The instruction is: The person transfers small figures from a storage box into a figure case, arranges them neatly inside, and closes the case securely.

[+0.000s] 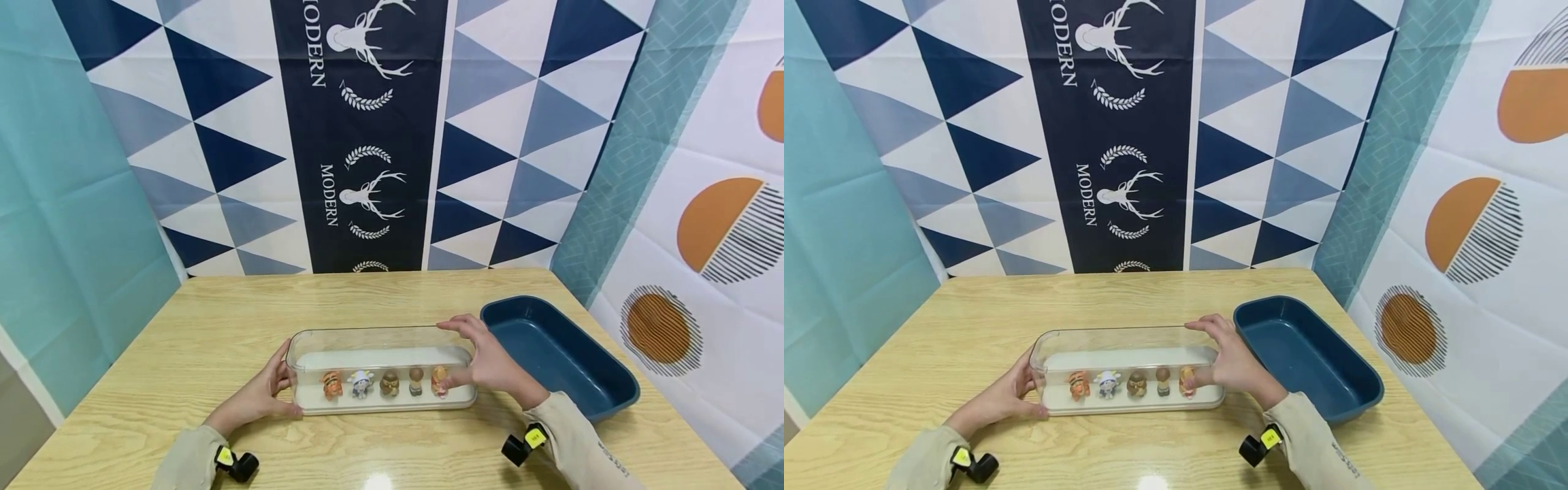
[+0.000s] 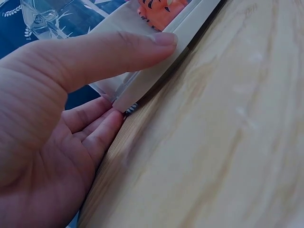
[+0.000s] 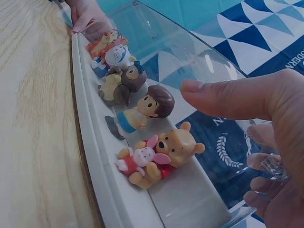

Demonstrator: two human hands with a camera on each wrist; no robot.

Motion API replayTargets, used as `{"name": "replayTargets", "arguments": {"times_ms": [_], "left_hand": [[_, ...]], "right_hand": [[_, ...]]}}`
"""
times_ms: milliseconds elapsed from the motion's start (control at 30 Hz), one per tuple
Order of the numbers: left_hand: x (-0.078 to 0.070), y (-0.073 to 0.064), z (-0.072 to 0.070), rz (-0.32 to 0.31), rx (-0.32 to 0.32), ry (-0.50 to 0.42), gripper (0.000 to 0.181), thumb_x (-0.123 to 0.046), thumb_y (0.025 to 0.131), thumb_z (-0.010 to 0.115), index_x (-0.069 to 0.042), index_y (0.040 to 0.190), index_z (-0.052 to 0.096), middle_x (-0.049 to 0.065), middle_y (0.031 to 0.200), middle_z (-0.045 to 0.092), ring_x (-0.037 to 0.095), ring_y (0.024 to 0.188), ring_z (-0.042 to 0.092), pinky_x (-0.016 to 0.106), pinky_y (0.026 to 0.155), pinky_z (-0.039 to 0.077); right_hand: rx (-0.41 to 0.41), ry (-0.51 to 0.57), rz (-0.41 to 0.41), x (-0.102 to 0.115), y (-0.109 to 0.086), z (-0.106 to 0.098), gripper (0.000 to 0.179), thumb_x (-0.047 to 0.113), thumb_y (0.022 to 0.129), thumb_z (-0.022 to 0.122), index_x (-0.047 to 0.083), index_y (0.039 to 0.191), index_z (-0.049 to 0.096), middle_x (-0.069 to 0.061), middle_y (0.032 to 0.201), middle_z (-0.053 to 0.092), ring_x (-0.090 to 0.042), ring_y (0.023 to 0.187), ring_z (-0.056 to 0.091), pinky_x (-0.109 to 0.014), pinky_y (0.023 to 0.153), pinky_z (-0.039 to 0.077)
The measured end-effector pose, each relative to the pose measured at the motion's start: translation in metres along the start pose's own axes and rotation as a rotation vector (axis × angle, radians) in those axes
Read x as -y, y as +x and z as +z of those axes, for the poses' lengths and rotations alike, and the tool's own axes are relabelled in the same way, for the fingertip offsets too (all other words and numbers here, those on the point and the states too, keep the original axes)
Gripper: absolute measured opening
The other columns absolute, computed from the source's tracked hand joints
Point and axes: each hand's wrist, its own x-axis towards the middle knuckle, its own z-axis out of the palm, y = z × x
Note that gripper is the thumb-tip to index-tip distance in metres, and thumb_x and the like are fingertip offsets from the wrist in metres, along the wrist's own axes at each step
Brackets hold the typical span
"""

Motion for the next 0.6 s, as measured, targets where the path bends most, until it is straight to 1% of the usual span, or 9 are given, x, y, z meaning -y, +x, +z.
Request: {"name": "replayTargets", "arguments": {"times_ms": [100, 233, 333, 400, 433, 467, 533, 567, 600], "left_hand": [[-0.003, 0.001, 0.0, -0.013, 0.003, 0.003, 0.131, 0.004, 0.076, 0.083, 0.003, 0.151, -0.025, 0.045, 0.144, 0.028, 0.054, 0.13, 0.038, 0.015, 0.099, 0.043], [-0.007, 0.001, -0.001, -0.027, 0.028, 0.019, 0.127, 0.002, 0.079, 0.081, 0.002, 0.152, -0.023, 0.044, 0.145, 0.028, 0.057, 0.132, 0.034, 0.014, 0.101, 0.041], [-0.014, 0.001, -0.003, -0.058, 0.053, 0.063, 0.114, -0.005, 0.085, 0.078, 0.001, 0.156, -0.012, 0.04, 0.146, 0.032, 0.055, 0.134, 0.033, 0.013, 0.101, 0.039], [-0.02, 0.0, -0.006, -0.078, 0.062, 0.115, 0.101, -0.01, 0.091, 0.073, 0.002, 0.158, -0.001, 0.038, 0.146, 0.034, 0.054, 0.133, 0.037, 0.016, 0.1, 0.041], [-0.024, 0.001, -0.008, -0.076, 0.063, 0.144, 0.094, -0.011, 0.093, 0.071, 0.003, 0.158, 0.004, 0.038, 0.146, 0.034, 0.053, 0.133, 0.038, 0.019, 0.101, 0.042], [-0.028, 0.002, -0.01, -0.067, 0.065, 0.165, 0.088, -0.012, 0.095, 0.068, 0.004, 0.157, 0.008, 0.038, 0.146, 0.034, 0.054, 0.132, 0.039, 0.025, 0.102, 0.044], [-0.036, 0.005, -0.013, -0.04, 0.053, 0.2, 0.08, -0.012, 0.097, 0.065, 0.004, 0.157, 0.015, 0.036, 0.149, 0.032, 0.054, 0.133, 0.037, 0.041, 0.105, 0.045], [-0.04, 0.008, -0.015, -0.022, 0.05, 0.209, 0.077, -0.012, 0.098, 0.063, 0.003, 0.157, 0.016, 0.035, 0.152, 0.03, 0.055, 0.135, 0.033, 0.05, 0.107, 0.043], [-0.044, 0.011, -0.017, -0.007, 0.045, 0.212, 0.074, -0.011, 0.099, 0.061, 0.002, 0.157, 0.017, 0.033, 0.155, 0.026, 0.055, 0.138, 0.028, 0.059, 0.108, 0.038]], "right_hand": [[0.027, -0.013, 0.0, 0.001, 0.0, -0.003, 0.088, 0.028, 0.059, 0.096, 0.007, 0.135, 0.058, -0.009, 0.13, 0.049, -0.035, 0.122, 0.043, -0.066, 0.095, 0.042], [0.091, -0.051, -0.019, 0.003, 0.0, -0.009, 0.089, 0.031, 0.061, 0.096, 0.009, 0.137, 0.055, -0.008, 0.13, 0.048, -0.034, 0.122, 0.039, -0.062, 0.094, 0.043], [0.174, -0.099, -0.043, 0.006, 0.003, -0.016, 0.087, 0.035, 0.068, 0.092, 0.009, 0.14, 0.051, -0.011, 0.133, 0.046, -0.036, 0.124, 0.037, -0.06, 0.094, 0.043], [0.245, -0.122, -0.043, 0.008, 0.006, -0.022, 0.084, 0.036, 0.075, 0.088, 0.007, 0.143, 0.048, -0.014, 0.136, 0.044, -0.037, 0.125, 0.035, -0.059, 0.095, 0.044], [0.28, -0.132, -0.039, 0.01, 0.007, -0.025, 0.081, 0.038, 0.079, 0.085, 0.006, 0.144, 0.047, -0.015, 0.137, 0.043, -0.038, 0.126, 0.036, -0.059, 0.096, 0.044], [0.31, -0.143, -0.032, 0.013, 0.009, -0.028, 0.079, 0.039, 0.083, 0.082, 0.005, 0.144, 0.046, -0.017, 0.138, 0.043, -0.04, 0.126, 0.037, -0.059, 0.096, 0.044], [0.356, -0.156, 0.003, 0.019, 0.012, -0.034, 0.072, 0.04, 0.09, 0.074, 0.004, 0.146, 0.046, -0.019, 0.138, 0.044, -0.041, 0.125, 0.039, -0.06, 0.097, 0.044], [0.371, -0.163, 0.029, 0.022, 0.014, -0.036, 0.069, 0.042, 0.093, 0.07, 0.005, 0.146, 0.046, -0.019, 0.138, 0.045, -0.041, 0.126, 0.041, -0.06, 0.097, 0.044], [0.381, -0.174, 0.054, 0.026, 0.016, -0.038, 0.065, 0.043, 0.096, 0.065, 0.005, 0.146, 0.047, -0.02, 0.138, 0.046, -0.042, 0.126, 0.042, -0.06, 0.098, 0.044]]}}
